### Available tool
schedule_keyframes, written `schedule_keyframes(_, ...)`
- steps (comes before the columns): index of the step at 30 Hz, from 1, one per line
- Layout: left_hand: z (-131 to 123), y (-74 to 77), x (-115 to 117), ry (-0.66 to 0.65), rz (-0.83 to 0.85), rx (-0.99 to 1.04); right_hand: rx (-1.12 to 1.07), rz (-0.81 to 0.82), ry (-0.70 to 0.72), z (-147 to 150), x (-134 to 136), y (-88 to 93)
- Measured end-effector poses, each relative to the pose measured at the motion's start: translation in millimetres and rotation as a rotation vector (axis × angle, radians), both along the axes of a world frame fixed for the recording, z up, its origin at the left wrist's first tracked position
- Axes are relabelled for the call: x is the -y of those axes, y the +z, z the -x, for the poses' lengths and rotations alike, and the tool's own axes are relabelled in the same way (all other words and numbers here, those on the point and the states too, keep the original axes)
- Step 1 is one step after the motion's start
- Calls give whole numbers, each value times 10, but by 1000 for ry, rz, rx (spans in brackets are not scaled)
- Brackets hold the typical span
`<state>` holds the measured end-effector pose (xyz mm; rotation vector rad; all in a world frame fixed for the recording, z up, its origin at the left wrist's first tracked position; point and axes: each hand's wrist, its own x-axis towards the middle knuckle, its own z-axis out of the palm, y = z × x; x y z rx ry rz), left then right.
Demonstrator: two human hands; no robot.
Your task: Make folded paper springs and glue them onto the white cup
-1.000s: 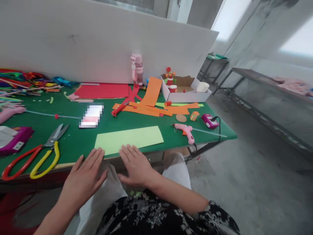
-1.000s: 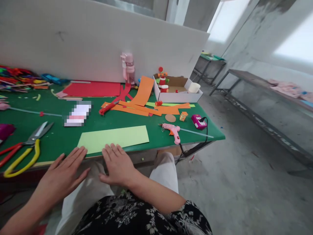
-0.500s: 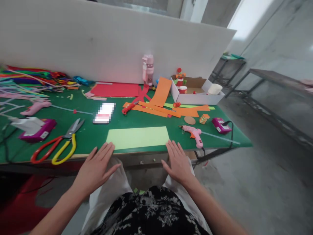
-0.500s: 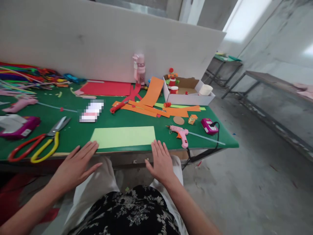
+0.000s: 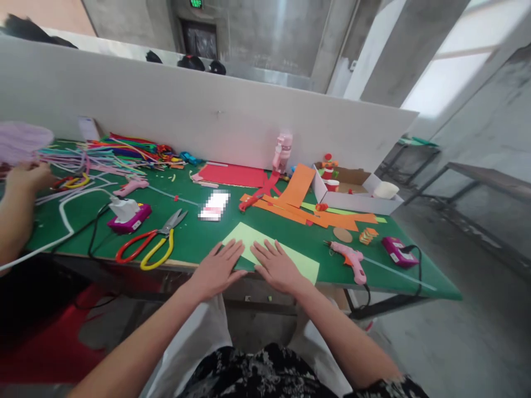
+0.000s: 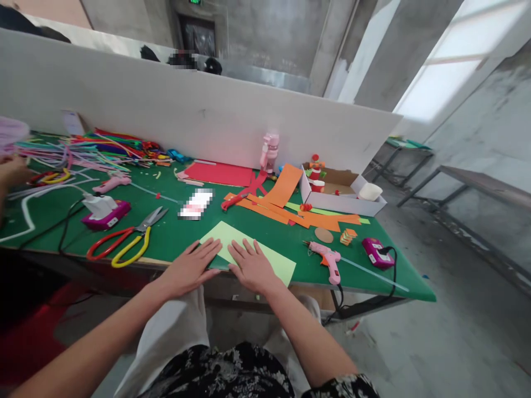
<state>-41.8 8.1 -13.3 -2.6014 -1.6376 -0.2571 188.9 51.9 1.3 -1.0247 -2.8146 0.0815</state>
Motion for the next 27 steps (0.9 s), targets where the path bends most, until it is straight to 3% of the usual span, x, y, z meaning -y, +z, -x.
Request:
schedule_keyframes(3,331,-30,116,147,-33,-1,23,23,-1,2,-44,-72)
schedule_keyframes(6,784,127,234,249,-79,17,42,69,25,-44,-76,-42)
schedule_keyframes(9,1167,321,327,471,-181,5,43,111,54,-59,-198,42)
schedule_keyframes(12,1413,377,367,584,-197,-74,14,113,17,-41,-386,103)
schedule_keyframes(17,1561,342,274,602,-145,-172,53,117,-81,-18,-553,52)
schedule_keyframes(22,1556,476,91,727,145,-104,82,184,-101,-11,-523,14)
schedule_keyframes(27,1633,440,222,806,115,-19,96,231,-110,4,-506,62)
